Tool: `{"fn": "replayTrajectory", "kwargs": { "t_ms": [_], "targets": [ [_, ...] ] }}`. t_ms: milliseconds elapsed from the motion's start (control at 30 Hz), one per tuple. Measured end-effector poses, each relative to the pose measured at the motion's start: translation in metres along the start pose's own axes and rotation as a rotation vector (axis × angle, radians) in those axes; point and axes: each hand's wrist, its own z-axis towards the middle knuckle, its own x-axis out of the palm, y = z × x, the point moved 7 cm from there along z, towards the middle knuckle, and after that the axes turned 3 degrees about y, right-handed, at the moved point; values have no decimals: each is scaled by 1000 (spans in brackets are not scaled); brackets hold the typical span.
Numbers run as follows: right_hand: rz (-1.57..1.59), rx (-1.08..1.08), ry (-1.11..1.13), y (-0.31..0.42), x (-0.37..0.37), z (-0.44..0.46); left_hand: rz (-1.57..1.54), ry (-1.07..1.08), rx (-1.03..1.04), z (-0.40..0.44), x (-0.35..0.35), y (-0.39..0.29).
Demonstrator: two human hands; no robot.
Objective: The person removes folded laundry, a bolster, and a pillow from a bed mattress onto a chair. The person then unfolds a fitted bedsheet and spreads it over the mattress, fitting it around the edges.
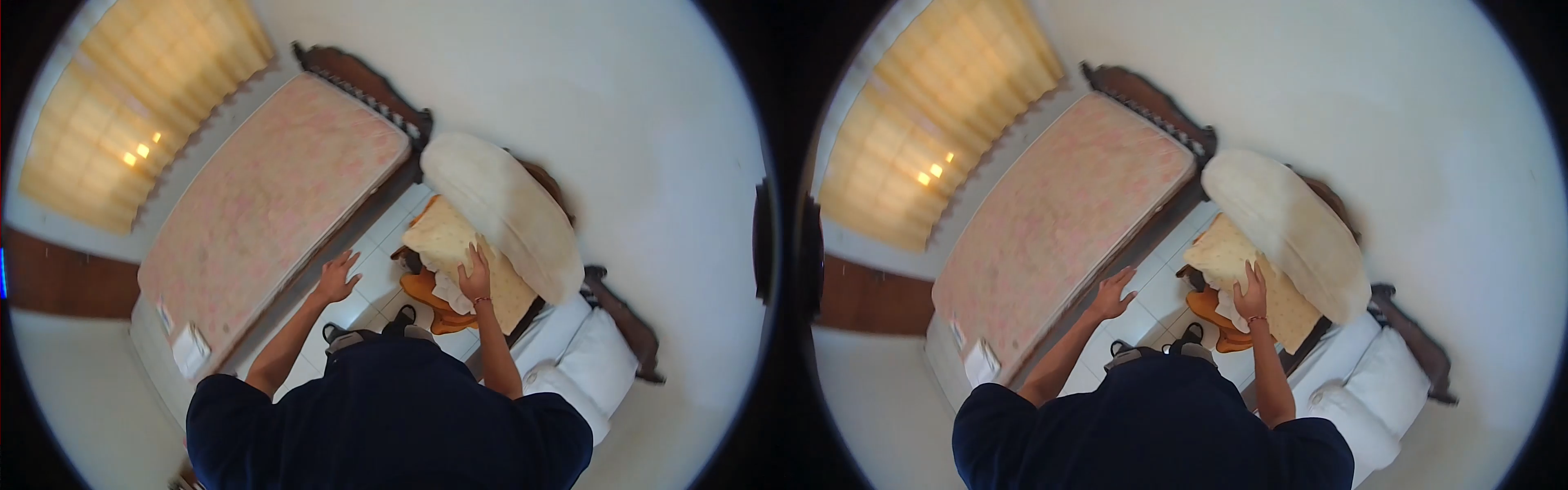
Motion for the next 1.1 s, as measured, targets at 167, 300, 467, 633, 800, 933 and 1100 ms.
{"fn": "replayTrajectory", "kwargs": {
  "t_ms": [167, 300, 467, 633, 800, 933, 1100],
  "targets": [
    [114, -131, 295, 78, 88, 15, -205, -214, -409, -145, -13, 74],
    [206, -353, 588, 164, 160, 14, -319, -537, -516, -242, -10, 96],
    [103, -670, 741, 273, 243, -18, -416, -817, -638, -356, 2, 110],
    [102, -859, 783, 383, 318, -73, -474, -1001, -770, -468, 32, 149],
    [168, -956, 864, 490, 399, -147, -450, -1100, -913, -583, 52, 188],
    [125, -1065, 988, 564, 460, -221, -441, -1212, -999, -663, 59, 210],
    [110, -1153, 1144, 632, 526, -291, -460, -1274, -1112, -720, 68, 240]
  ]
}}
